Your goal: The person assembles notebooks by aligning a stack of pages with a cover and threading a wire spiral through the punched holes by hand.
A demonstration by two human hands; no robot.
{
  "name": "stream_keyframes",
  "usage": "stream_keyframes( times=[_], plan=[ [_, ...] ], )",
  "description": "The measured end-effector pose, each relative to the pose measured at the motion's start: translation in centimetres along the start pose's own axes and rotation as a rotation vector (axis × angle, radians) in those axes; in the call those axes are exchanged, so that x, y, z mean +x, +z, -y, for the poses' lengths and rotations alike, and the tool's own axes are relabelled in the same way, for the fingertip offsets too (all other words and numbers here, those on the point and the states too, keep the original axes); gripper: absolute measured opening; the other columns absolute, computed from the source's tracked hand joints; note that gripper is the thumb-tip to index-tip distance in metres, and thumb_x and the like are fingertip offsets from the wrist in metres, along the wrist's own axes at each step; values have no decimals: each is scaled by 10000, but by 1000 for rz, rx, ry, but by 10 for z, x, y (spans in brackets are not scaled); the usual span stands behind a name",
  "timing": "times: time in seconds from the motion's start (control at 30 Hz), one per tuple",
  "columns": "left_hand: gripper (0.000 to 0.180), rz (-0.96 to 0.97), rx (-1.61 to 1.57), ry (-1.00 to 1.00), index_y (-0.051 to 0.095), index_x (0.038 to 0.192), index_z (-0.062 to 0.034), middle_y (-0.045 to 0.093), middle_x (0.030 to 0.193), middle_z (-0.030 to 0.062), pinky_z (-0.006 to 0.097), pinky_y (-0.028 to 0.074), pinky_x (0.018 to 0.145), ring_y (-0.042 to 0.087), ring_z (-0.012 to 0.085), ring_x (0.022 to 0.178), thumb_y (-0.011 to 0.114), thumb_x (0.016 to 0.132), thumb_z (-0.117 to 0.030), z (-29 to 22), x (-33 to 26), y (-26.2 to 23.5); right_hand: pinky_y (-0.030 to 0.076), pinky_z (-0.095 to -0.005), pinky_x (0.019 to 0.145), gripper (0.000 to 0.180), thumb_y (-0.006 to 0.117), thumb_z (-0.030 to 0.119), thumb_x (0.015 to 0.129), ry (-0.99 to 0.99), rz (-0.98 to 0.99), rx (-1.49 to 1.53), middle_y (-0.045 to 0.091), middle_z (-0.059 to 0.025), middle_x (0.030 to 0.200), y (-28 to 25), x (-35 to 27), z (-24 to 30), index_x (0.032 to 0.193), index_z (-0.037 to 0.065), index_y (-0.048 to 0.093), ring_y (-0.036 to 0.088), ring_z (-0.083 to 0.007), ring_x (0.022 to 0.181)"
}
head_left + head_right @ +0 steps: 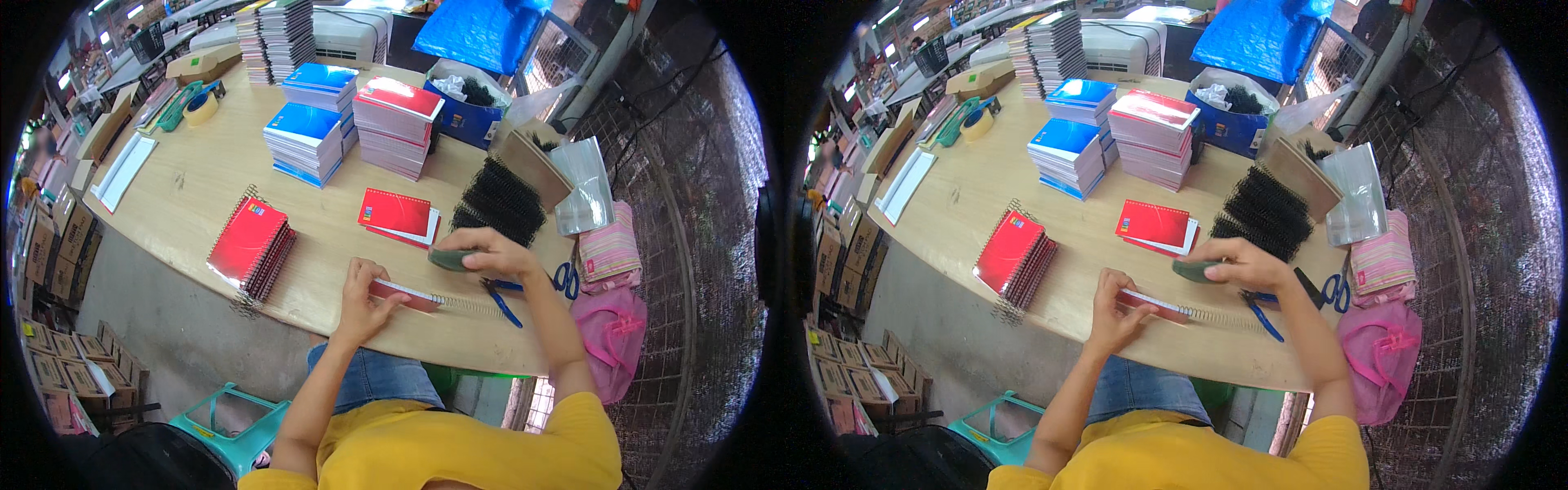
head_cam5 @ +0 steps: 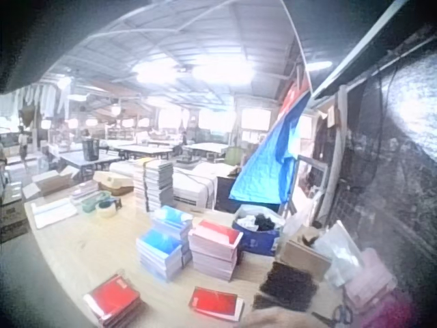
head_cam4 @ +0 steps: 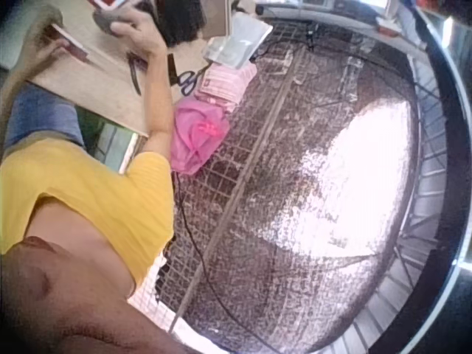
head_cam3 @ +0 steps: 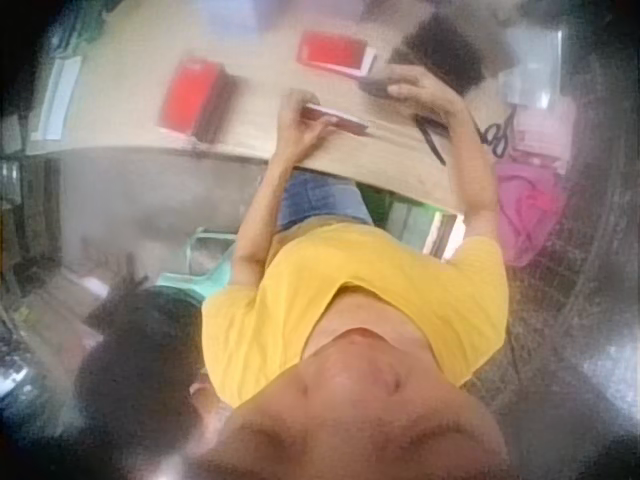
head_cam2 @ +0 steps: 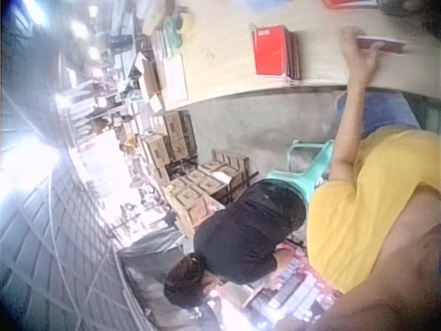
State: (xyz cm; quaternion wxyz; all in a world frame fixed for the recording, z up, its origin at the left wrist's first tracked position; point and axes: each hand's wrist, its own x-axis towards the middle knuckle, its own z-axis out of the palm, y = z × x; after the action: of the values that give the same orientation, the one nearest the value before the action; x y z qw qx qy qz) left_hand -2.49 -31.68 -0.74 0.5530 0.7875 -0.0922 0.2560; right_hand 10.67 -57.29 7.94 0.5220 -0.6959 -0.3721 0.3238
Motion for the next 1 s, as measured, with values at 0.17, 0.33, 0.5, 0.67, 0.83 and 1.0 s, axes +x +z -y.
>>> stream_keyframes(
  times=[0.17,0.33,0.5,0.67,0.83,1.0],
  plan=[
    [499,44,-19,9,530,938,-56,498,910,92,361,444,753,506,261,855,913,630,-141,2,1,5,386,-407,1082,530,645,447,901,-42,34,-180,573,-180,1339,21,-11,-25,1180,5,735,537,-309,1233],
    [509,42,-60,-32,531,946,-56,490,920,88,360,445,761,507,256,864,920,636,-168,1,-4,8,384,-398,1074,482,657,405,892,-84,-41,-261,564,-147,1317,30,-20,-17,1174,24,743,531,-273,1224],
    [499,37,10,43,541,986,-44,522,945,129,378,466,755,535,296,883,904,667,-166,-5,-5,12,447,-362,992,344,681,360,890,-6,-88,-604,576,-130,1267,46,-25,-12,1141,143,771,588,-266,1135],
    [494,76,-77,-52,529,979,-40,512,945,132,386,464,769,532,308,886,896,667,-145,0,-10,16,438,-335,956,444,612,414,924,-1,-37,-348,584,-97,1212,47,-24,-8,1112,36,750,592,-214,1038],
    [487,110,-86,-50,519,975,-36,508,953,135,384,465,768,530,313,880,887,664,-113,5,-11,18,447,-346,949,408,638,359,920,-95,-106,20,565,-119,1194,49,-19,-20,1108,12,743,579,-237,1065],
    [464,106,-68,-14,508,998,-36,479,966,89,320,459,759,502,230,859,856,692,-64,2,-11,18,465,-370,935,397,649,360,926,-58,-154,-276,554,-118,1145,58,-14,-16,1107,21,747,583,-255,1065]
  ],
)
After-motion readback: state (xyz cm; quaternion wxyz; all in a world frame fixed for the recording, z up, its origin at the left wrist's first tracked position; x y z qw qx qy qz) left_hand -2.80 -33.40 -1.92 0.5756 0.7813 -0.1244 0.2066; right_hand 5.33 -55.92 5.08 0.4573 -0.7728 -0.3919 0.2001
